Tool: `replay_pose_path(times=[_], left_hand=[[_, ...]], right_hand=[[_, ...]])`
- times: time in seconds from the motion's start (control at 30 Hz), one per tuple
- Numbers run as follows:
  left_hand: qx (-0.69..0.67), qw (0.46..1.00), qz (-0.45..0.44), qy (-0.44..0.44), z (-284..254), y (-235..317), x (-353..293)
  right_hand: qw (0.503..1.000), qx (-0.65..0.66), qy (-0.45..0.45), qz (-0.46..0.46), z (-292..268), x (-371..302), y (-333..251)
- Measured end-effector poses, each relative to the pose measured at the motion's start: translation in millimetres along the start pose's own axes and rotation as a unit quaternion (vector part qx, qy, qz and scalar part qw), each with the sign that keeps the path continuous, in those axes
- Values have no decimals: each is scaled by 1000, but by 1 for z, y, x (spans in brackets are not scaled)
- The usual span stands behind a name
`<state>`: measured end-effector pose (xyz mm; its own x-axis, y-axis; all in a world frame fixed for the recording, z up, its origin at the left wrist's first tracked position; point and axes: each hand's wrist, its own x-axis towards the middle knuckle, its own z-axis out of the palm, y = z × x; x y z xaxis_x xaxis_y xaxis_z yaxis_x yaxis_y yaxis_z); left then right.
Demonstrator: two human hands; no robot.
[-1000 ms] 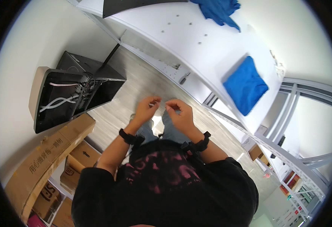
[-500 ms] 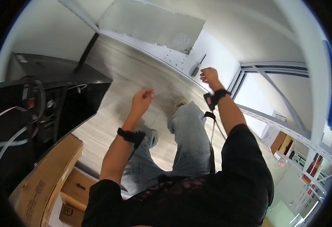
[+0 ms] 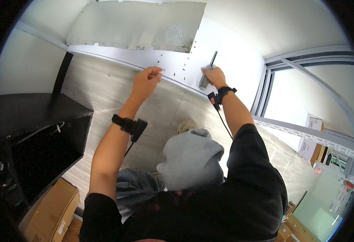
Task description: The person wipes the interior of a black electronic device with a blue cloth, then picks up a metal backplate and uses a screwdriver to fasten it to the device. The person secures multiple screws along the edges of the backplate.
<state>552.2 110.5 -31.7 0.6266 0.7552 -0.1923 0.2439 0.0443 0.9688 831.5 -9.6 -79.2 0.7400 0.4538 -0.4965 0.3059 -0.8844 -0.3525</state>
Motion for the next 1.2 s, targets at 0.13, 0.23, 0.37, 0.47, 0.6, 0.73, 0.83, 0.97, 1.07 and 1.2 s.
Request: replay_pose_path(times=[0.13, 0.23, 0.37, 0.47, 0.6, 0.73, 0.83, 0.97, 1.07, 1.2], left_hand=[[-8, 998, -39, -38, 20, 4, 1], [-19, 996, -10, -82, 43, 7, 11], [-66, 989, -3, -135, 89, 26, 18], [-52, 987, 22, -149, 97, 37, 28], [-158, 978, -39, -133, 96, 45, 30], [-240, 963, -80, -91, 72, 48, 27], [-231, 969, -81, -36, 60, 49, 33], [-195, 964, -178, 19, 49, 32, 48], [-225, 950, -214, 34, 48, 28, 59], [-318, 928, -188, 48, 57, 34, 71]], right_hand=[[990, 139, -1, 15, -3, 13, 4], [956, 289, -55, -1, -23, -10, -24], [908, 393, -99, -104, -47, -60, -48], [880, 414, -164, -164, -61, -65, -58], [836, 447, -266, -173, -81, -28, -63], [885, 401, -172, -164, -51, 45, -70], [962, 125, 73, -230, -9, 98, -67], [964, 19, 120, -237, 4, 117, -81], [967, -8, 98, -236, 5, 125, -84], [967, 110, 81, -216, -2, 128, -76]])
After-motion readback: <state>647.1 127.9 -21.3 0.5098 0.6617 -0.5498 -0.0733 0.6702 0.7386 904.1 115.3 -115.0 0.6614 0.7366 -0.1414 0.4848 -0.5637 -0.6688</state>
